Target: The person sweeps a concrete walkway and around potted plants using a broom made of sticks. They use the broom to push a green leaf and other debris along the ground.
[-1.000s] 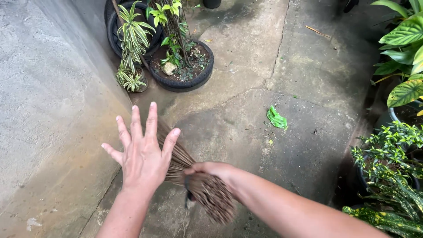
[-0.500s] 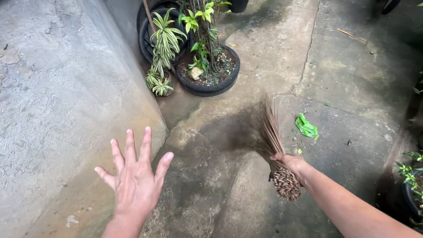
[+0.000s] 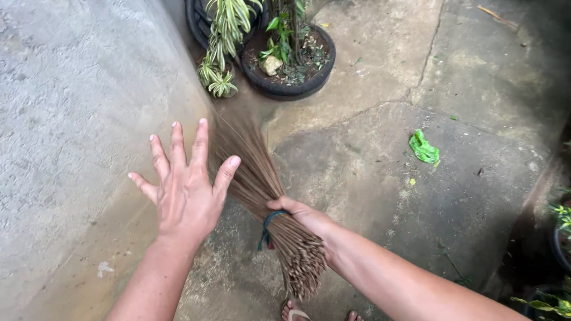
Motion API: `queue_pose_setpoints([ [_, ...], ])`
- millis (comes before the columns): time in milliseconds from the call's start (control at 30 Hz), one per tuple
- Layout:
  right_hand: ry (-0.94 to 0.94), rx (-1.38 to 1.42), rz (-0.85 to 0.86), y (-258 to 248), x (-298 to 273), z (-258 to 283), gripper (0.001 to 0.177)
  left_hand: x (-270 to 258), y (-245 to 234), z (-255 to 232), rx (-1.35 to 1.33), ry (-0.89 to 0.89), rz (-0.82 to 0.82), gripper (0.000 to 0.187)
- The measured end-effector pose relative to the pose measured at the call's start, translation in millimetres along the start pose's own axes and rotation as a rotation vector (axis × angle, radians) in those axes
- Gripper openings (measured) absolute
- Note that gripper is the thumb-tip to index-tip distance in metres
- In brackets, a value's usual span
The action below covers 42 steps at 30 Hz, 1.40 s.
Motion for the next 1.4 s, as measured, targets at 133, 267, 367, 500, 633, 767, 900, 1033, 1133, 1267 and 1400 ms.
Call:
queue_pose_setpoints([
  [133,0.264,-0.447,-0.359,-41,21,-1,0.096,3,-7,16,0.021,0.007,0.003,0.083],
  [267,0.217,0.013,-0.277,-110,31,-1,0.079,3,-16,32,0.044,0.018,0.01,0.084],
  [367,0.067,0.077,-0.351,-169,24,9,0.075,1,-17,43,0.053,0.007,0.028,0.085],
  [500,0.146,0.063,-0.617,-175,-17,12,0.07,-1,-9,51,0.078,-0.001,0.052,0.084],
  [633,-0.017,-0.035,-0.689,-184,-12,12,0.078,7,4,41,0.066,-0.002,0.067,0.086],
  [767,0.091,-0.18,-0.644,-112,-61,19,0.075,19,8,23,0.023,0.019,0.062,0.086],
  [900,0.069,-0.153,-0.208,-96,-3,9,0.063,38,9,2,0.022,0.053,0.037,0.086],
  [1033,0.216,-0.333,-0.113,-97,59,19,0.052,56,16,-22,0.038,0.154,-0.005,0.082],
  [1133,0.152,-0.061,-0.075,-159,133,0,0.047,59,11,-36,0.035,0.17,-0.015,0.081],
  [1267,0.159,0.03,-0.279,-193,116,13,0.045,63,6,-37,0.034,0.162,-0.016,0.084],
  [1400,0.182,-0.2,-0.472,-153,40,47,0.044,72,11,-39,0.048,0.14,-0.015,0.084],
])
Point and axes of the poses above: each hand's wrist, its own x-axis towards the middle knuckle, its own y-axis out of the palm, z = x × y, the point moved 9 cm from there along x, towards the middle knuckle, and after that the axes turned 9 degrees about -x, right-handed, at the moved point
